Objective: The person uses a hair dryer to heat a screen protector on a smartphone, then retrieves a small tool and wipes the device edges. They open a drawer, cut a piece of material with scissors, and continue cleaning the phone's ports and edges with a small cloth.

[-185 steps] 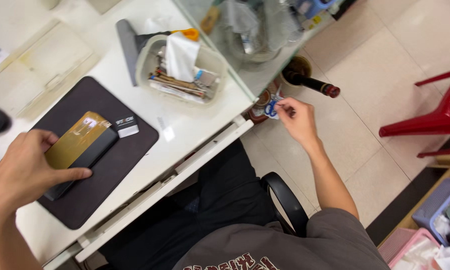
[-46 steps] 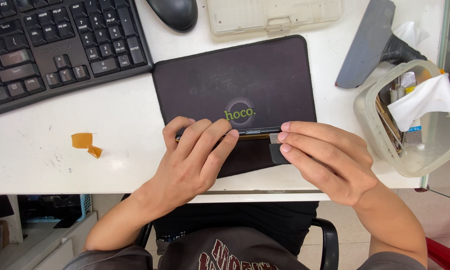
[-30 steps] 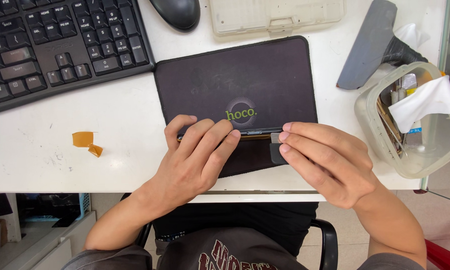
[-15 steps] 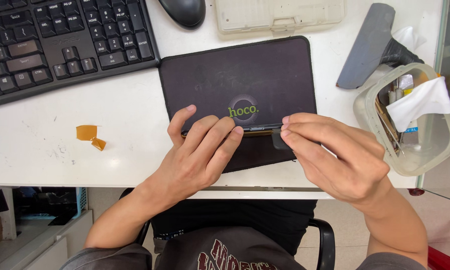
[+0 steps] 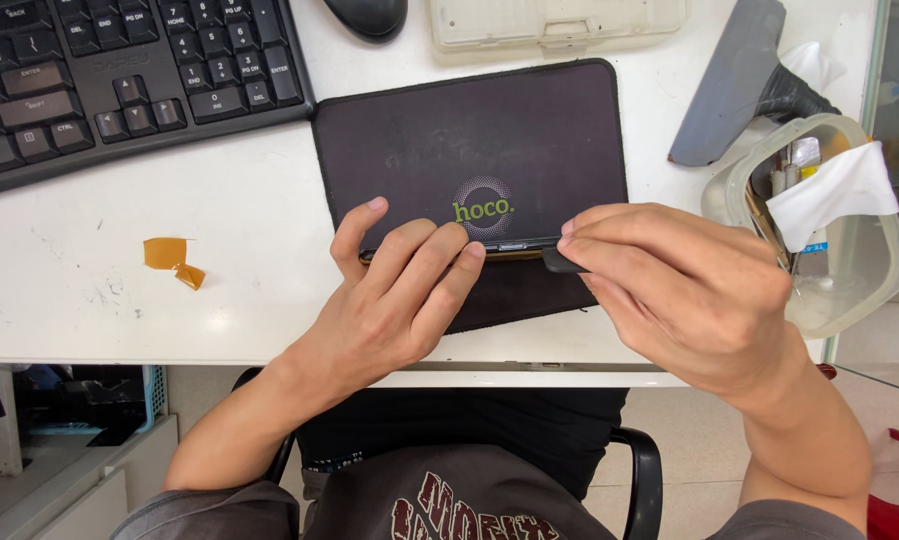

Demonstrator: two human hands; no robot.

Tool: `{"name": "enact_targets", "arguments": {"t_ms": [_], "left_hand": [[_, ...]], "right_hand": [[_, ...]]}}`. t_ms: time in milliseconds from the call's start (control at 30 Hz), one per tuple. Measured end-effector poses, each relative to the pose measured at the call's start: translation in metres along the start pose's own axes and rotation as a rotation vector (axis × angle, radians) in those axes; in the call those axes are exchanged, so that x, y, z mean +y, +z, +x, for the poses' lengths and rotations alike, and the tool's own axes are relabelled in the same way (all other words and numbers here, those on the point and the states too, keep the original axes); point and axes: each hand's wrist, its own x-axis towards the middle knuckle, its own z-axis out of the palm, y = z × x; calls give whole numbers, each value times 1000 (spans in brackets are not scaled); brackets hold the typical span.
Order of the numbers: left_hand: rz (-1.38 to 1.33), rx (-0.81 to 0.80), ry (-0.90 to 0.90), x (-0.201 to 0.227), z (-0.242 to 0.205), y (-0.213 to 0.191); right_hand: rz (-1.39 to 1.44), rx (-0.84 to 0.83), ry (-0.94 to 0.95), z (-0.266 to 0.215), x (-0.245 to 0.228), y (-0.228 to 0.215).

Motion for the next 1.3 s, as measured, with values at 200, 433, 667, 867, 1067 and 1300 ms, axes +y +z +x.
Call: {"name": "enact_targets", "arguments": {"t_ms": [200, 433, 667, 867, 1067, 1300], "left_hand": [[6, 4, -2, 1, 0, 1], [24, 2, 1, 1, 0, 1], [15, 2, -2, 1, 1, -1], [26, -7, 10, 1, 1, -2], [28, -19, 12, 1, 3, -5], [22, -14, 7, 1, 4, -4]], "right_hand": [[30, -70, 46, 4, 2, -5], [3, -93, -12, 6, 3, -6], [-28, -98, -77, 8, 2, -7], [-1, -165, 3, 10, 3, -12], [-6, -287, 122, 13, 6, -14], [-26, -218, 65, 6, 3, -12]]}}
